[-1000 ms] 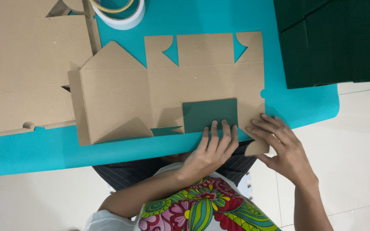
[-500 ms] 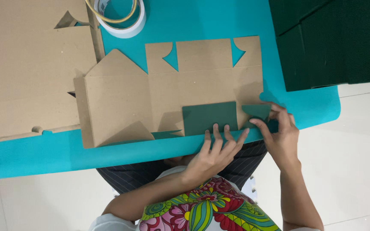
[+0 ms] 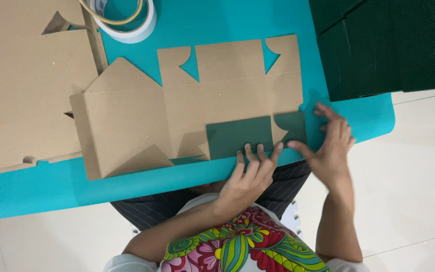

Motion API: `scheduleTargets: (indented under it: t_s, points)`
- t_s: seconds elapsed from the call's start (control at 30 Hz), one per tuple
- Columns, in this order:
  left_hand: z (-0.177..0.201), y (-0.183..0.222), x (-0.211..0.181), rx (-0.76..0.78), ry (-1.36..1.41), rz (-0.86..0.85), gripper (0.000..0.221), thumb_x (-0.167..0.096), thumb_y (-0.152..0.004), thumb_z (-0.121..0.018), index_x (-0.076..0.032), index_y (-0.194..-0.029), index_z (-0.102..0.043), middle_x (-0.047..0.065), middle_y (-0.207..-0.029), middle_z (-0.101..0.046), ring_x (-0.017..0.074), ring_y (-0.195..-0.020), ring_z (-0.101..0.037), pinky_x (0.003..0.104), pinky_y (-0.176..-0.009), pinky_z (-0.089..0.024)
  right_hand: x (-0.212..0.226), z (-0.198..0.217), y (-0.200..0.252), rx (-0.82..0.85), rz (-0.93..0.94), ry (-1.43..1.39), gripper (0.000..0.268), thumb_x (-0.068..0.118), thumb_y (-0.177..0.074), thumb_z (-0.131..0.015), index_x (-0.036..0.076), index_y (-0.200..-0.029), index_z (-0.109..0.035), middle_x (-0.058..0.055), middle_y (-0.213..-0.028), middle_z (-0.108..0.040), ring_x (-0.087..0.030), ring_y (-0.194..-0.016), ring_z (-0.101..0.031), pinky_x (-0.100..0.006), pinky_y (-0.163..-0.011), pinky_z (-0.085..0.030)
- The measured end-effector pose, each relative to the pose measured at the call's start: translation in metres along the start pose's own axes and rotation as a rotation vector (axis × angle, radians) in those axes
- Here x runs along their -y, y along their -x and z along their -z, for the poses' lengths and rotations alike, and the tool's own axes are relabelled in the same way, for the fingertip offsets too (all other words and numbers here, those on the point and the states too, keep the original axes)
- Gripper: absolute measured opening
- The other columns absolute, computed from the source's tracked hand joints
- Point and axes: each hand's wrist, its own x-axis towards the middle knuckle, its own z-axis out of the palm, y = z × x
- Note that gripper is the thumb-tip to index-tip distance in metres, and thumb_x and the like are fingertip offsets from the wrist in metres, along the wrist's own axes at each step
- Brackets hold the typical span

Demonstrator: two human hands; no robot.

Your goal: The person folds a green cardboard box by hand at a table, tucking the flaps and lid together, then places it onto a stack with others.

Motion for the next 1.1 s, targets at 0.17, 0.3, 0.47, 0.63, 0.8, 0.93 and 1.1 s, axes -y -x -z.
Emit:
scheduleTargets:
  t_s: [0.17, 0.3, 0.47, 0.63, 0.8, 0.93, 1.1]
  points:
    - [0.002, 0.003, 0.002, 0.065, -0.03, -0.016, 0.045, -0.032, -0.105, -0.036, -0.013, -0.144, -0.049, 0.008, -0.11, -0.06, 0.0256, -0.102, -0.064, 0.037, -0.092, -0.054, -0.015, 0.016, -0.019, 0.113, 0.008, 0.097, 0.099, 0.045, -0.062, -0.084, 0.012, -0.144, -0.039, -0.008, -0.131, -0.041, -0.031, -0.111, -0.042, -0.049, -0.09, -0.026]
    - [0.006, 0.002, 0.004, 0.093, -0.007, -0.015, 0.047, -0.034, -0.109, -0.034, -0.012, -0.148, -0.045, 0.006, -0.118, -0.062, 0.0231, -0.108, -0.062, 0.035, -0.095, -0.052, -0.031, 0.008, -0.018, 0.039, 0.067, 0.192, 0.096, 0.063, -0.06, -0.076, 0.017, -0.139, -0.047, -0.003, -0.133, -0.05, -0.027, -0.1, -0.051, -0.045, -0.082, -0.027]
    - [-0.004, -0.016, 0.009, 0.135, 0.357, 0.142, 0.07, -0.052, -0.097, -0.046, -0.011, -0.153, -0.035, 0.019, -0.149, -0.043, 0.0326, -0.138, -0.041, 0.047, -0.115, -0.033, -0.035, 0.001, 0.001, -0.105, 0.133, -0.025, 0.08, 0.045, -0.069, -0.079, 0.017, -0.138, -0.052, -0.004, -0.129, -0.055, -0.024, -0.102, -0.054, -0.04, -0.093, -0.034]
    - [0.003, -0.009, 0.02, 0.134, 0.346, 0.061, 0.094, -0.071, -0.088, -0.049, 0.0, -0.148, -0.04, 0.017, -0.132, -0.055, 0.03, -0.122, -0.052, 0.044, -0.11, -0.037, -0.052, -0.006, 0.021, -0.23, 0.093, -0.444, 0.054, 0.027, -0.092, -0.059, 0.003, -0.139, -0.047, -0.013, -0.136, -0.054, -0.022, -0.11, -0.053, -0.035, -0.103, -0.039]
    - [0.014, 0.011, 0.022, -0.149, 0.504, -0.171, 0.032, -0.014, -0.109, -0.041, -0.002, -0.131, -0.06, 0.013, -0.121, -0.061, 0.0261, -0.111, -0.059, 0.045, -0.106, -0.05, -0.063, -0.002, 0.036, -0.36, 0.0, -0.554, 0.027, 0.016, -0.108, -0.043, 0.002, -0.13, -0.051, -0.014, -0.131, -0.057, -0.024, -0.112, -0.056, -0.034, -0.1, -0.044]
    - [0.041, 0.019, 0.047, -0.179, 0.591, -0.255, 0.035, -0.009, -0.108, -0.037, -0.003, -0.134, -0.059, 0.011, -0.123, -0.063, 0.025, -0.114, -0.063, 0.043, -0.108, -0.047, -0.05, 0.009, 0.046, -0.367, 0.069, -0.472, 0.032, -0.005, -0.099, -0.05, -0.001, -0.131, -0.05, -0.016, -0.122, -0.056, -0.022, -0.103, -0.058, -0.031, -0.092, -0.047]
    - [0.054, 0.04, 0.071, -0.136, 1.054, -0.227, 0.027, -0.01, -0.105, -0.059, -0.018, -0.129, -0.064, 0.002, -0.126, -0.068, 0.0274, -0.131, -0.059, 0.049, -0.108, -0.044, -0.064, -0.001, 0.045, -0.259, 0.231, -0.346, 0.063, 0.005, -0.079, -0.068, 0.004, -0.138, -0.05, -0.017, -0.131, -0.051, -0.026, -0.11, -0.058, -0.035, -0.094, -0.043]
